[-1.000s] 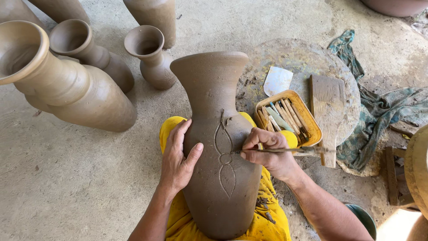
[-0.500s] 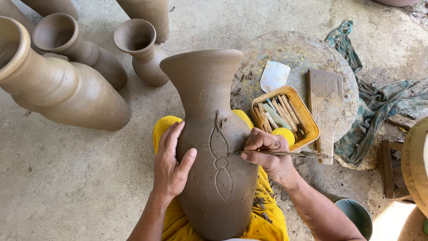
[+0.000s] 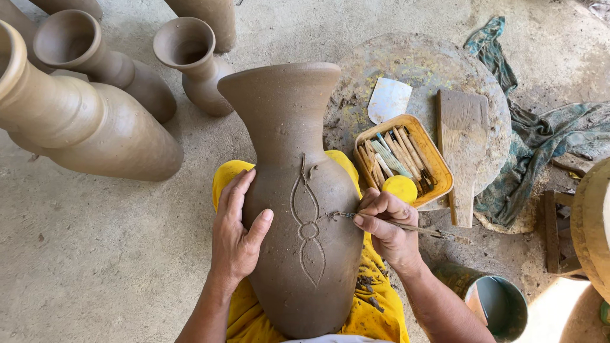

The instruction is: The person smooths the surface of a clay vase using a wooden block and then carves a floral pattern into the side with a pointed stylus.

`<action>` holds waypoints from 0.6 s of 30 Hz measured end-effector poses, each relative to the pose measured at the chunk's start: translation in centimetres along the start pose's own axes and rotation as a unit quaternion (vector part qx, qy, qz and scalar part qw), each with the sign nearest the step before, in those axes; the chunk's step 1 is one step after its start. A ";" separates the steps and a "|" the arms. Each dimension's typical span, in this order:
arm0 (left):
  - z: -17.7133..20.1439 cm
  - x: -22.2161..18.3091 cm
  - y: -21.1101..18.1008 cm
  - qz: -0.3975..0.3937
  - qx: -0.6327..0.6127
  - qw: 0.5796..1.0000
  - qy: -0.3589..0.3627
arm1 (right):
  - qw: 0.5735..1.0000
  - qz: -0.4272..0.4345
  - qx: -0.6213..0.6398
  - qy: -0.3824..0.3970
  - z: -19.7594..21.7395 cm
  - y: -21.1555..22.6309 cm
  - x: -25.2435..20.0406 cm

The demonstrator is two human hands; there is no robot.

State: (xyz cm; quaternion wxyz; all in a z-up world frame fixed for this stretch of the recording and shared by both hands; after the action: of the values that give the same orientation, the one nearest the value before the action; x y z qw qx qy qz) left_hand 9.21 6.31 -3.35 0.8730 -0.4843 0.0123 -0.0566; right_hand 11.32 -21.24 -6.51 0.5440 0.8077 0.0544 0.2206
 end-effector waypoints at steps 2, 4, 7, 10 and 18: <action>0.0 0.0 -0.2 -0.014 0.009 1.000 -0.004 | 1.000 0.010 0.006 -0.009 0.2 -0.2 -0.4; 0.0 0.0 -0.3 -0.019 0.007 1.000 -0.005 | 1.000 0.021 0.017 -0.016 0.4 -0.4 -0.7; -0.1 0.0 -0.1 -0.012 -0.006 1.000 -0.005 | 0.998 0.006 0.040 -0.037 1.0 -0.9 -1.4; -0.2 -0.1 0.1 -0.009 0.000 1.000 -0.003 | 0.995 0.005 0.085 -0.043 1.5 -1.8 -2.0; 0.1 0.1 -0.4 -0.020 -0.007 1.000 -0.001 | 0.996 -0.012 0.049 -0.076 3.5 -1.4 -3.1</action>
State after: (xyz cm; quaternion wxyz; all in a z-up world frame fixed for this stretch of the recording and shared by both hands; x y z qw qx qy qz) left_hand 9.32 6.19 -2.95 0.8681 -0.4910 0.0018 -0.0732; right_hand 10.17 -24.69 -9.74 0.5093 0.8469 0.0331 0.1493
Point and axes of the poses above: each hand's wrist, its own x-axis towards the middle knuckle, its own z-axis out of the back of the hand, y = z × x, the point moved 6 cm from there along x, towards the middle knuckle, and after that the axes turned 13 degrees about y, right-handed, at the moved point
